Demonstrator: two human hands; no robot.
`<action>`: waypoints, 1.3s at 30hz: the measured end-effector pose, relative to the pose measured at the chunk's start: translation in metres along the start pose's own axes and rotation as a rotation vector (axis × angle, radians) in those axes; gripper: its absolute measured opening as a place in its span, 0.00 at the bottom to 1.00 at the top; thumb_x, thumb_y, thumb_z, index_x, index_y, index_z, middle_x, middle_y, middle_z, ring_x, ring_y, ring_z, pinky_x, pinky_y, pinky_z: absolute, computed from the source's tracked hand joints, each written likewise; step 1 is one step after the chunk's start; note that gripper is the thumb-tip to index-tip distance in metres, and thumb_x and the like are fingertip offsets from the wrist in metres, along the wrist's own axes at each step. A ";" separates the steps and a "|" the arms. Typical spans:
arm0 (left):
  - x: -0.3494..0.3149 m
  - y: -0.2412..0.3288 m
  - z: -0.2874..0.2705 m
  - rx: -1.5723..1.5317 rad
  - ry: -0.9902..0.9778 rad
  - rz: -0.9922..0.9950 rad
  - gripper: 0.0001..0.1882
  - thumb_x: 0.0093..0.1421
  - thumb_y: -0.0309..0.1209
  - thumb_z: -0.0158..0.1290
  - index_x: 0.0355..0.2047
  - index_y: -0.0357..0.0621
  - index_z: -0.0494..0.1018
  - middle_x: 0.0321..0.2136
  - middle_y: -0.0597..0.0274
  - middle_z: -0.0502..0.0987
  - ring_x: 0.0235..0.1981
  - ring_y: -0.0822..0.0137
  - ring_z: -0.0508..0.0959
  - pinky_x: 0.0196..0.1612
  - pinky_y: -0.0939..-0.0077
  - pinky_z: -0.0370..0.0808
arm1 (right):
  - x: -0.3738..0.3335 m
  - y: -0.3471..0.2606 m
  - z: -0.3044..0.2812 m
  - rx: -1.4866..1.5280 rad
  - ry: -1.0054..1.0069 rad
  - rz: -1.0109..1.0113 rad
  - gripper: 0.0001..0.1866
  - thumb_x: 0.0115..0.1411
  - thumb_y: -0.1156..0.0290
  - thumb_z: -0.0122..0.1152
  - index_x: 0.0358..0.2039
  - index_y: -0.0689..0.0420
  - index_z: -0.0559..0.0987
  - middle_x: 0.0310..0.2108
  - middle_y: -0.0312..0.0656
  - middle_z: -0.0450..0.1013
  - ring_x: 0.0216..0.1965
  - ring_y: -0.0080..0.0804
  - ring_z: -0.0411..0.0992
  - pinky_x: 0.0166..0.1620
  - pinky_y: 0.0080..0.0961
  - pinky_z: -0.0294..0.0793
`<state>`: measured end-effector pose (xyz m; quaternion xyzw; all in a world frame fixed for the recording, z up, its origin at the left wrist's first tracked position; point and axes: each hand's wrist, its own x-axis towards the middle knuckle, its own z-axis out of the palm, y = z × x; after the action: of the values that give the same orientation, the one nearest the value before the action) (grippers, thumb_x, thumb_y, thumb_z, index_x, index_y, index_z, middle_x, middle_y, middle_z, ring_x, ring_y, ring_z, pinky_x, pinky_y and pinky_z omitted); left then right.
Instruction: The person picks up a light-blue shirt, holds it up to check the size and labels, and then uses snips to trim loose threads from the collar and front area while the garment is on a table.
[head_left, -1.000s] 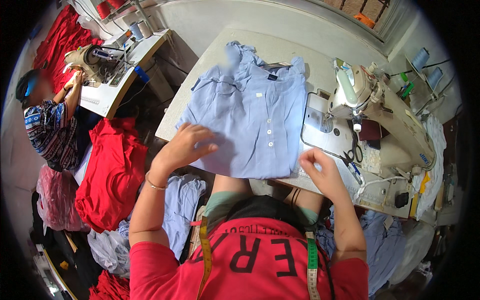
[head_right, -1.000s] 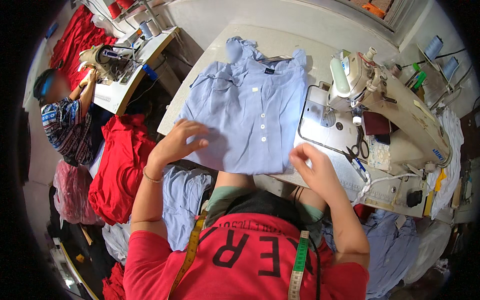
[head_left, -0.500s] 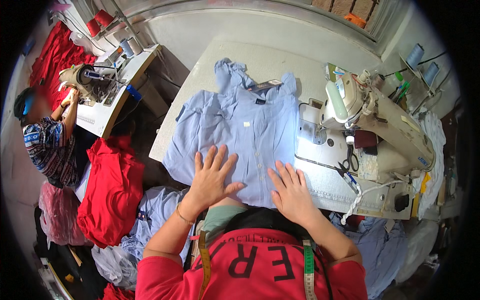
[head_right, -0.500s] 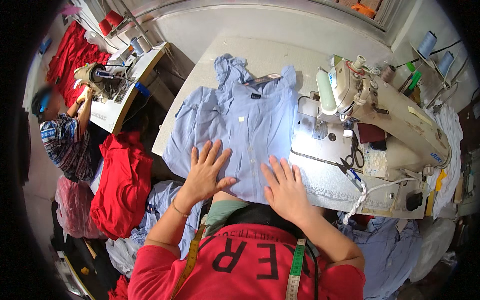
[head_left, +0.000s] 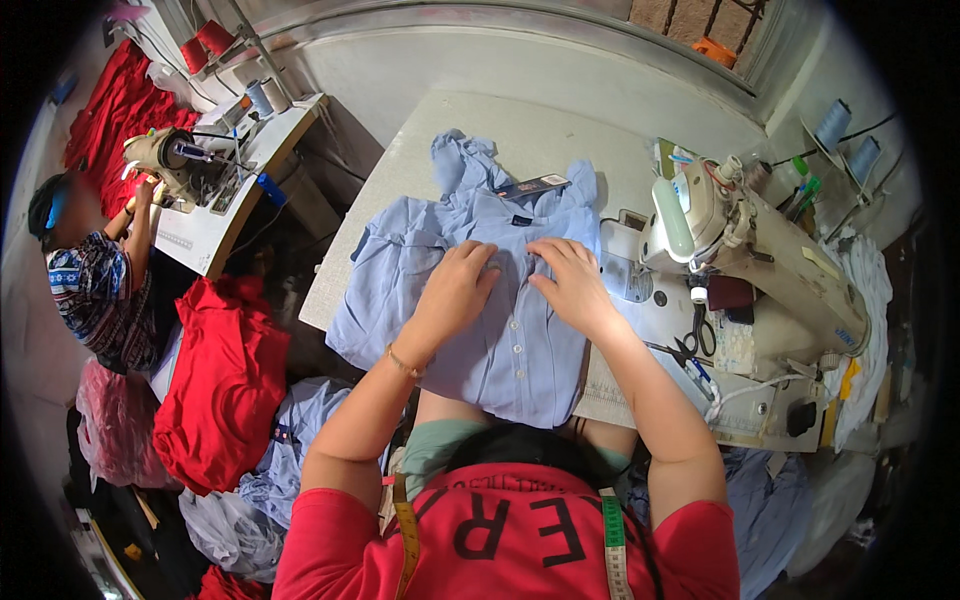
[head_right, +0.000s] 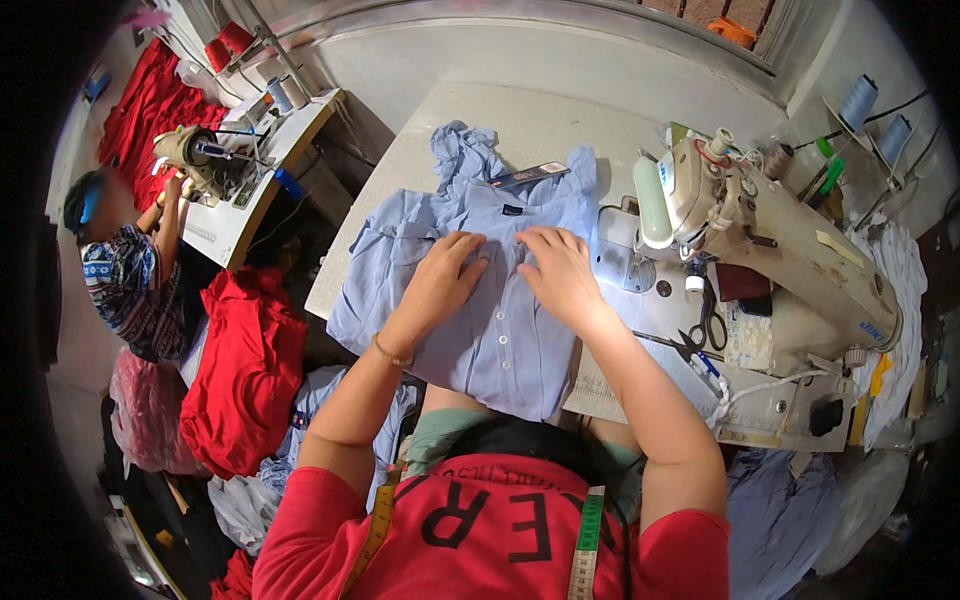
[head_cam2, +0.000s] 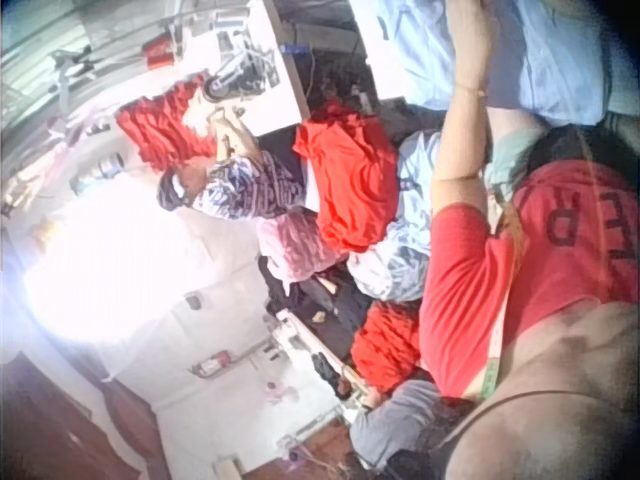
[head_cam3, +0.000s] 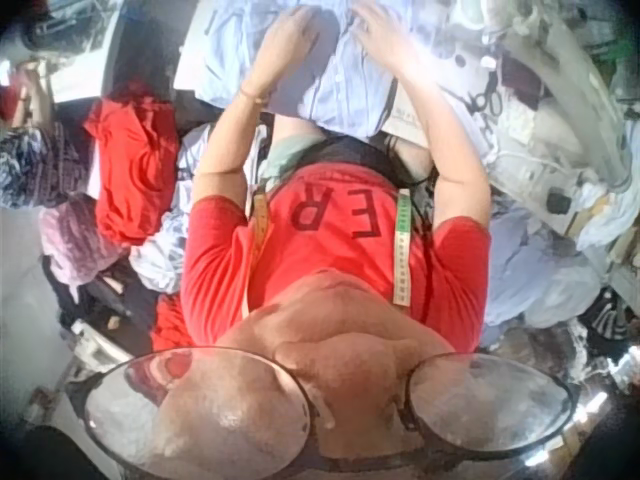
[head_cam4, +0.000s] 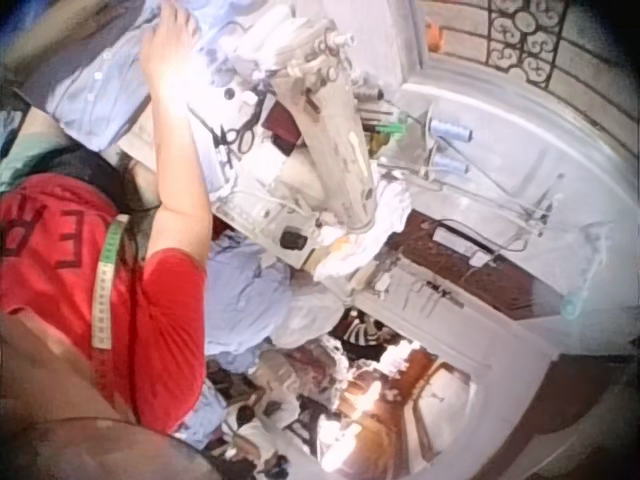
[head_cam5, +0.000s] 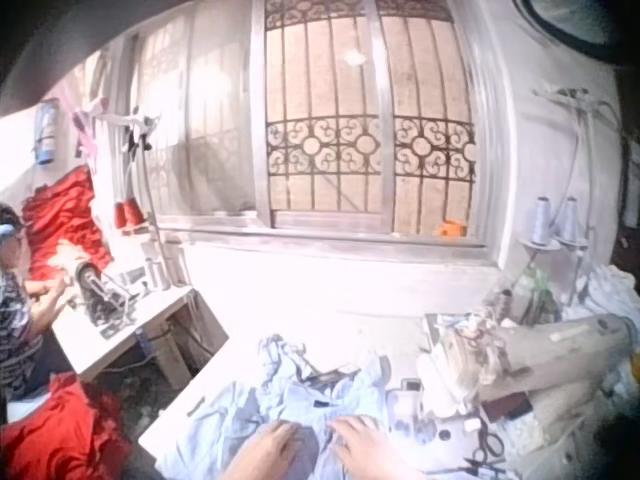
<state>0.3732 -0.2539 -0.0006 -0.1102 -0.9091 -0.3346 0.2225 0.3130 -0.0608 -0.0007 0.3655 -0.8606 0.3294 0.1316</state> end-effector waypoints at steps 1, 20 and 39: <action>0.005 -0.006 0.005 0.034 0.004 0.015 0.15 0.53 0.27 0.57 0.41 0.38 0.72 0.34 0.53 0.73 0.35 0.52 0.74 0.39 0.64 0.72 | 0.003 0.005 0.005 -0.017 -0.026 0.009 0.15 0.52 0.70 0.59 0.42 0.53 0.75 0.41 0.40 0.71 0.45 0.39 0.69 0.56 0.42 0.55; 0.013 -0.020 0.003 -0.263 -0.098 -0.357 0.10 0.54 0.31 0.59 0.33 0.37 0.76 0.29 0.57 0.73 0.30 0.60 0.75 0.35 0.69 0.71 | 0.038 0.014 -0.002 0.196 -0.403 0.264 0.07 0.54 0.70 0.58 0.33 0.57 0.76 0.30 0.39 0.76 0.35 0.32 0.74 0.50 0.33 0.56; 0.016 -0.026 0.009 -0.185 -0.023 -0.327 0.08 0.54 0.29 0.56 0.32 0.38 0.76 0.28 0.57 0.72 0.29 0.58 0.75 0.34 0.70 0.70 | 0.049 0.015 0.027 0.453 -0.218 0.213 0.11 0.51 0.73 0.60 0.36 0.60 0.76 0.26 0.42 0.76 0.30 0.33 0.76 0.41 0.28 0.72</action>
<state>0.3470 -0.2662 -0.0137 0.0155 -0.8827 -0.4471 0.1437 0.2683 -0.0974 -0.0057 0.3263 -0.8076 0.4843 -0.0823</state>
